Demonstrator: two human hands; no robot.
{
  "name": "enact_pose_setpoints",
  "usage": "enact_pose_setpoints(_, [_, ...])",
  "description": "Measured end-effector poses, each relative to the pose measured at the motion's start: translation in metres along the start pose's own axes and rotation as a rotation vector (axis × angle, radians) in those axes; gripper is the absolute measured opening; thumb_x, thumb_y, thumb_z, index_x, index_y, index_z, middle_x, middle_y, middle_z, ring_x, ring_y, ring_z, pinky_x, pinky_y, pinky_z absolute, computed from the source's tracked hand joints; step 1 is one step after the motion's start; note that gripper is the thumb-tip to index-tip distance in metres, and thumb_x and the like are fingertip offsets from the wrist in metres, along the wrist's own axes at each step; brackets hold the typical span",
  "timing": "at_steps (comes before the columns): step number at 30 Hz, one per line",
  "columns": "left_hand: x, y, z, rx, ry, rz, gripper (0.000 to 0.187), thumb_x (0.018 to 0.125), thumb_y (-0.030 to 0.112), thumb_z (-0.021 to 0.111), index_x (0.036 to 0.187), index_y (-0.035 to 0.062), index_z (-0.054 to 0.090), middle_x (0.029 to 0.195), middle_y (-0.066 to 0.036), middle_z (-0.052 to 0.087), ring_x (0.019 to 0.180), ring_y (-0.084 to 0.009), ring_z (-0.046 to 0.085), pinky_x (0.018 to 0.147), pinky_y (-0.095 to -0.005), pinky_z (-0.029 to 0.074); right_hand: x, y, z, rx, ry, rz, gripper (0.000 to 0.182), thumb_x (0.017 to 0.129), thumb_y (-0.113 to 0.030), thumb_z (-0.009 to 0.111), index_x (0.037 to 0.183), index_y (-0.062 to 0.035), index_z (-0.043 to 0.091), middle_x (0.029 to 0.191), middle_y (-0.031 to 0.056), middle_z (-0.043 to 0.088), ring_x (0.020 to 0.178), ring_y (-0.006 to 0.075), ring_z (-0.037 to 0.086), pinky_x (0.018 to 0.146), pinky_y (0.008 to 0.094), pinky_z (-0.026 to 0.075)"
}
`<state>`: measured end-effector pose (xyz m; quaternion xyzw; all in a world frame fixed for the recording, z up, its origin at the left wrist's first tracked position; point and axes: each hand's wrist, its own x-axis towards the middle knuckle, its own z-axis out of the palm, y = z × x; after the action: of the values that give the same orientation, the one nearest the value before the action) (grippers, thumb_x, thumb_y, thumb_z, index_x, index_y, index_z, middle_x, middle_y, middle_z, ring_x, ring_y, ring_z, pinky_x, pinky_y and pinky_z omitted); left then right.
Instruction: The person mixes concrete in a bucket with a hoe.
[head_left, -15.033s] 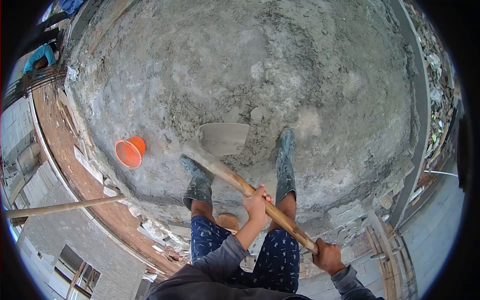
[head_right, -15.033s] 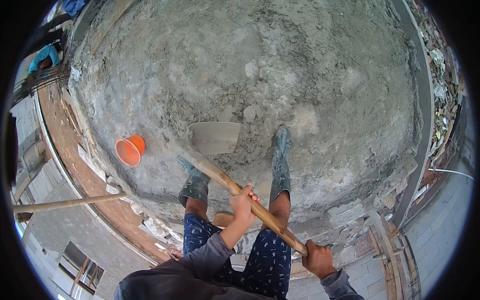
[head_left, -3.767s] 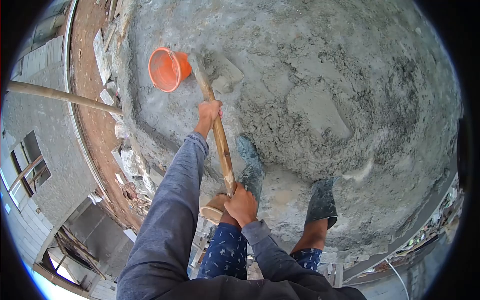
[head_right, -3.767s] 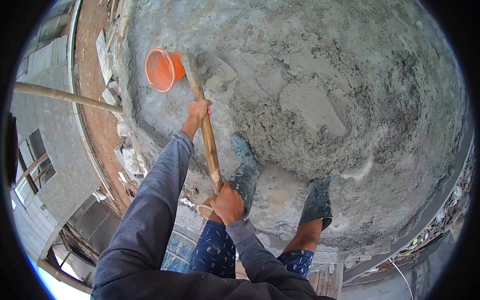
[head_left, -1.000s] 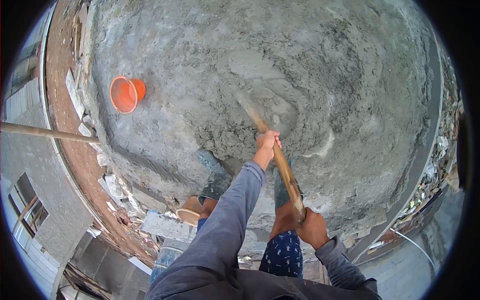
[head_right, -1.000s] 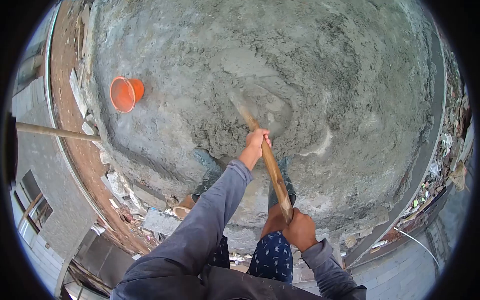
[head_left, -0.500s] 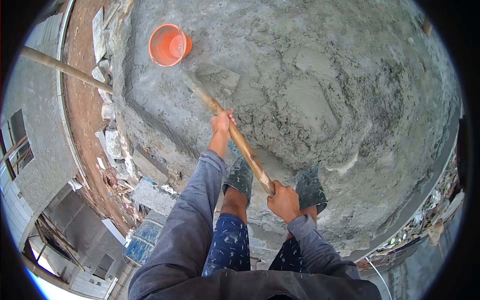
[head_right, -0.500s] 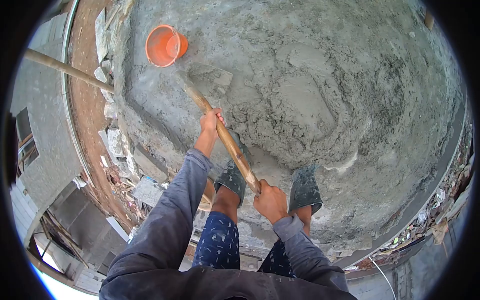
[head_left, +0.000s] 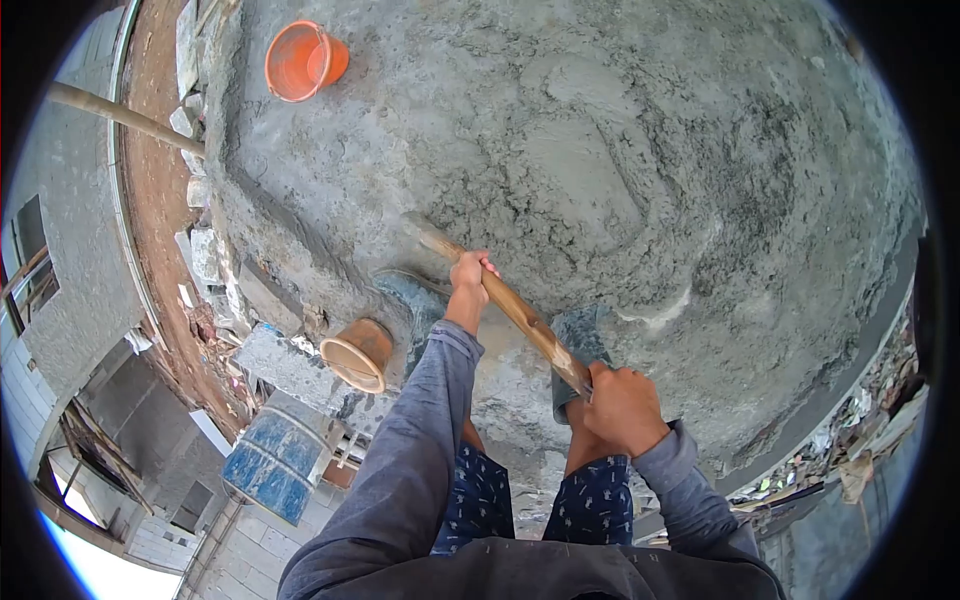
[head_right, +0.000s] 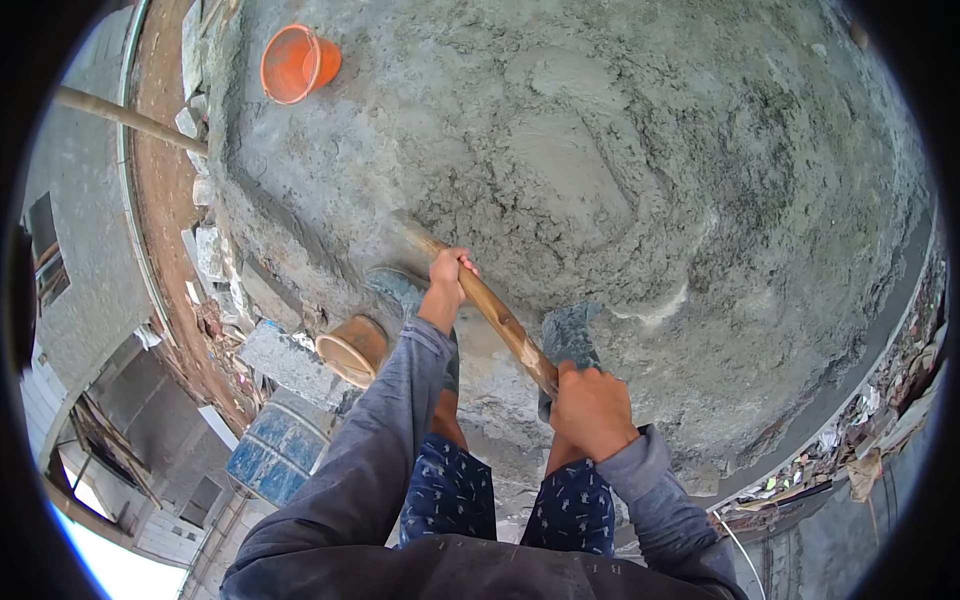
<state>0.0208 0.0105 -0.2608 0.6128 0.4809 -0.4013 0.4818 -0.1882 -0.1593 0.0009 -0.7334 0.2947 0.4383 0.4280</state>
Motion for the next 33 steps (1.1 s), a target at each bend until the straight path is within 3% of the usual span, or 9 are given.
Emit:
enact_pose_setpoints(3, [-0.027, -0.060, 0.050, -0.015, -0.040, -0.057, 0.014, 0.088, 0.006, 0.062, 0.077, 0.0081, 0.053, 0.062, -0.004, 0.050, 0.051, -0.0181, 0.051, 0.048, -0.0369, 0.048, -0.041, 0.053, -0.009, -0.034, 0.055, 0.067, 0.031, 0.078, -0.015, 0.072, 0.106, -0.0028, 0.065, 0.085, 0.0247, 0.073, 0.082, 0.0462, 0.072, 0.077, 0.0537, 0.057])
enact_pose_setpoints(9, [-0.110, -0.176, 0.112, -0.095, -0.106, -0.025, 0.015, 0.091, 0.009, 0.070, 0.084, 0.0086, 0.057, 0.070, -0.004, 0.055, 0.059, -0.0183, 0.055, 0.057, -0.0364, 0.051, -0.109, 0.230, 0.021, 0.032, 0.160, 0.073, 0.028, 0.076, -0.016, 0.075, 0.100, -0.0090, 0.063, 0.082, 0.0172, 0.072, 0.081, 0.0414, 0.071, 0.073, 0.0526, 0.055])
enact_pose_setpoints(13, [-0.180, -0.217, 0.111, -0.161, -0.130, -0.117, 0.015, 0.090, 0.007, 0.073, 0.087, 0.0082, 0.059, 0.072, -0.003, 0.057, 0.064, -0.0192, 0.058, 0.064, -0.0367, 0.052, -0.141, 0.306, 0.079, 0.043, 0.325, 0.100, 0.024, 0.075, -0.010, 0.073, 0.097, -0.0111, 0.063, 0.081, 0.0143, 0.069, 0.085, 0.0390, 0.068, 0.075, 0.0501, 0.053])
enact_pose_setpoints(18, [-0.277, -0.232, 0.059, -0.215, -0.123, -0.097, 0.015, 0.089, 0.003, 0.070, 0.086, 0.0095, 0.057, 0.072, -0.003, 0.057, 0.065, -0.0202, 0.058, 0.071, -0.0386, 0.053, -0.186, 0.326, 0.148, 0.114, 0.457, 0.079, 0.019, 0.075, -0.008, 0.070, 0.091, -0.0112, 0.061, 0.078, 0.0125, 0.064, 0.083, 0.0367, 0.062, 0.076, 0.0479, 0.048])
enact_pose_setpoints(22, [-0.360, -0.219, 0.031, -0.165, -0.218, -0.036, 0.019, 0.088, 0.002, 0.069, 0.085, 0.0111, 0.052, 0.072, -0.003, 0.055, 0.065, -0.0203, 0.057, 0.072, -0.0388, 0.052, -0.240, 0.294, 0.184, 0.171, 0.572, 0.095, 0.014, 0.076, -0.007, 0.068, 0.086, -0.0095, 0.058, 0.078, 0.0118, 0.064, 0.079, 0.0362, 0.060, 0.071, 0.0470, 0.042])
enact_pose_setpoints(26, [-0.346, -0.214, 0.022, -0.018, -0.342, -0.073, 0.021, 0.088, 0.004, 0.069, 0.086, 0.0114, 0.049, 0.071, -0.003, 0.053, 0.062, -0.0198, 0.055, 0.068, -0.0385, 0.051, -0.285, 0.221, 0.203, 0.188, 0.606, 0.267, 0.012, 0.076, -0.009, 0.069, 0.080, -0.0094, 0.058, 0.074, 0.0115, 0.062, 0.074, 0.0361, 0.060, 0.068, 0.0480, 0.044])
enact_pose_setpoints(29, [-0.260, -0.196, 0.062, 0.243, -0.379, -0.044, 0.018, 0.088, 0.008, 0.069, 0.085, 0.0095, 0.051, 0.069, -0.003, 0.052, 0.057, -0.0180, 0.053, 0.058, -0.0361, 0.049, -0.259, 0.152, 0.203, 0.309, 0.422, 0.329, 0.019, 0.077, -0.014, 0.073, 0.089, -0.0085, 0.059, 0.074, 0.0166, 0.066, 0.070, 0.0388, 0.067, 0.066, 0.0506, 0.052])
enact_pose_setpoints(31, [-0.156, -0.169, 0.114, 0.490, -0.398, -0.096, 0.022, 0.087, 0.010, 0.069, 0.073, 0.0095, 0.053, 0.064, -0.003, 0.052, 0.053, -0.0173, 0.054, 0.052, -0.0351, 0.048, -0.180, 0.097, 0.166, 0.479, 0.246, 0.298, 0.036, 0.078, -0.017, 0.075, 0.105, -0.0012, 0.059, 0.077, 0.0254, 0.069, 0.074, 0.0444, 0.070, 0.070, 0.0536, 0.056])
enact_pose_setpoints(33, [-0.082, -0.128, 0.163, 0.632, -0.380, -0.076, 0.018, 0.084, 0.009, 0.072, 0.074, 0.0079, 0.057, 0.063, -0.003, 0.054, 0.050, -0.0172, 0.053, 0.048, -0.0365, 0.047, -0.097, 0.046, 0.134, 0.570, 0.317, 0.300, 0.039, 0.080, -0.017, 0.072, 0.109, 0.0045, 0.059, 0.081, 0.0309, 0.069, 0.076, 0.0513, 0.068, 0.073, 0.0564, 0.056])
